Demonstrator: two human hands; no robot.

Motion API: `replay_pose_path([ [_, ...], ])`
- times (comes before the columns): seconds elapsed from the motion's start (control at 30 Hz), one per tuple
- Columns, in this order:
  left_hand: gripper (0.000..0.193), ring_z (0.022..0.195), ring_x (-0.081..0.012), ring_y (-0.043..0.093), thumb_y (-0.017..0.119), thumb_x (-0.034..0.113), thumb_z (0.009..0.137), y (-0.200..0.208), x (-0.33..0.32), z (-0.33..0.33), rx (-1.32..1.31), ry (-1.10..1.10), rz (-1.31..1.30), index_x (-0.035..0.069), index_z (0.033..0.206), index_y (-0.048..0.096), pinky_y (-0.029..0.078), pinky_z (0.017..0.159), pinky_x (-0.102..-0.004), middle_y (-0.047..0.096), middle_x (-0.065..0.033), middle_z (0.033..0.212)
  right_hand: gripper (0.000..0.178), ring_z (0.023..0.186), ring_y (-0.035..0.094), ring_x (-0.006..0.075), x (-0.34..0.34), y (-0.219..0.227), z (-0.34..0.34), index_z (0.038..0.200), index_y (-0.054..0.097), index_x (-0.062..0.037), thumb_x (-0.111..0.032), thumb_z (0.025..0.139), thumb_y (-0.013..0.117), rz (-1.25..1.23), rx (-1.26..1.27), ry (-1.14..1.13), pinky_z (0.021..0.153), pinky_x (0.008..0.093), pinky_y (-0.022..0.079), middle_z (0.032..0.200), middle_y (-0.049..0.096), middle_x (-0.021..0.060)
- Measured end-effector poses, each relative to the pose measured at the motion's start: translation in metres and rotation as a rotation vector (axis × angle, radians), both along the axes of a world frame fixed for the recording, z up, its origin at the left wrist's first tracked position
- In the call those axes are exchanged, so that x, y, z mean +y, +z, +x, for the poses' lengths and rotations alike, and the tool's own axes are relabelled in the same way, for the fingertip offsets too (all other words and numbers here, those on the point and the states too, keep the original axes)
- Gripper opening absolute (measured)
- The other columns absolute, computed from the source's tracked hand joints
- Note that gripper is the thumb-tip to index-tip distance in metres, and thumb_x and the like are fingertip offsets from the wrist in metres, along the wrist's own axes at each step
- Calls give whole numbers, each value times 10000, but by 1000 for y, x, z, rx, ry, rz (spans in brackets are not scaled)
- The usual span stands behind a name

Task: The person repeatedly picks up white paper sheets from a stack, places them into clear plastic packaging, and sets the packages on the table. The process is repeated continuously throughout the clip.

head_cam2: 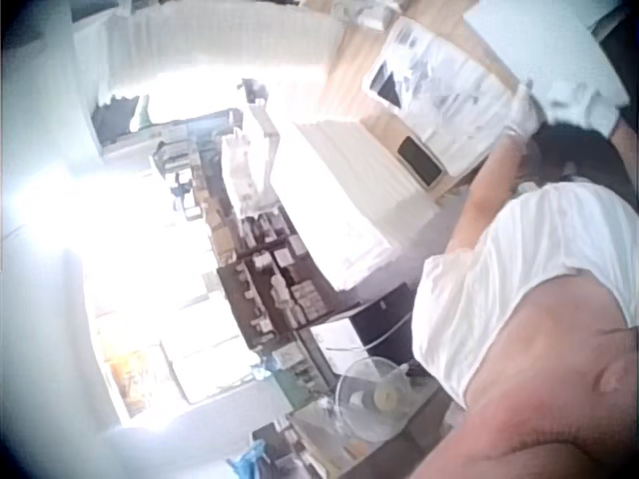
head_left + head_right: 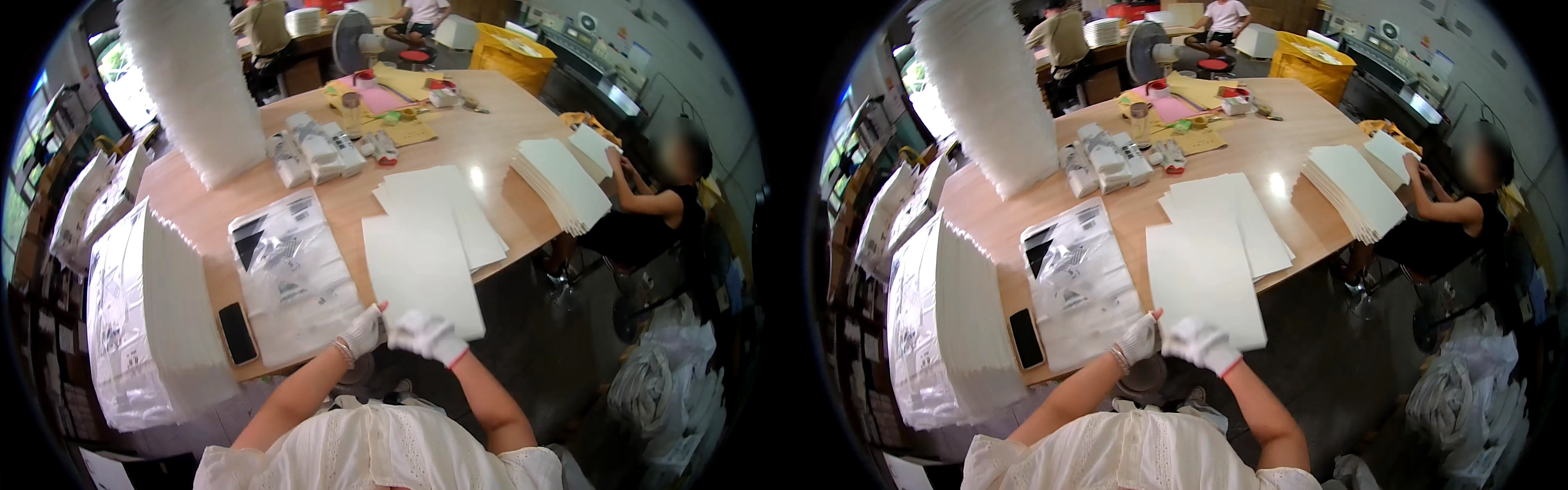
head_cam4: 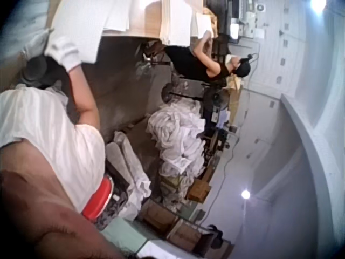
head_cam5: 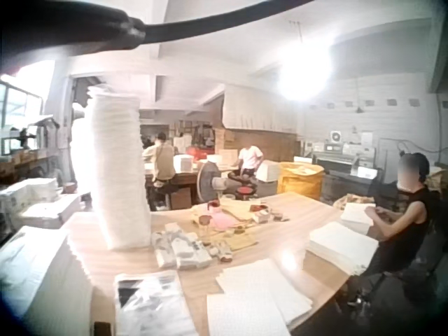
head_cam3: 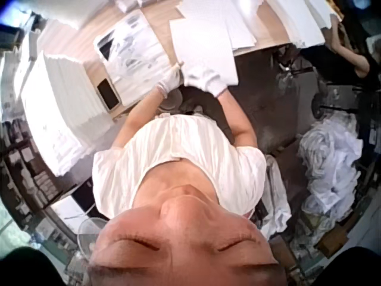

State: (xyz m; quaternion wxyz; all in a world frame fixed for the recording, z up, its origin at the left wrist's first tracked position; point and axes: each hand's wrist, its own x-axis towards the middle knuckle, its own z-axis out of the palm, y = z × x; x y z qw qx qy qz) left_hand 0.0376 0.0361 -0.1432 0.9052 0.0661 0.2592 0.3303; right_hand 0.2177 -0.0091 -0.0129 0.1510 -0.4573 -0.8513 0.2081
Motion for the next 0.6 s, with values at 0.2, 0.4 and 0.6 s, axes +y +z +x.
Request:
replay_pose_path([
  [0.2,492,1040,-295,553,557,239,805,103,-43,-62,1144,-520,681,-5,1218,445,428,881,-378,581,-193,1082,325,918,571,201,-42,-101,58,1095,571,-26,-292,930,481,-814,1485,-680,824,339,479,1009,596,82],
  [0.4,431,967,-340,568,592,241,732,97,-91,-33,1621,-136,1894,82,1128,528,443,835,-420,558,-164,1114,427,1014,517,153,-48,-93,-69,1188,493,23,-263,881,576,-537,1285,-795,874,289,421,1133,553,95],
  [0.6,445,852,-228,600,669,149,733,207,-52,-123,2331,550,1576,39,1150,561,477,739,-362,599,-116,1031,272,835,562,123,-63,-66,-64,1063,545,34,-64,811,574,-309,1099,-793,739,272,468,964,598,66],
])
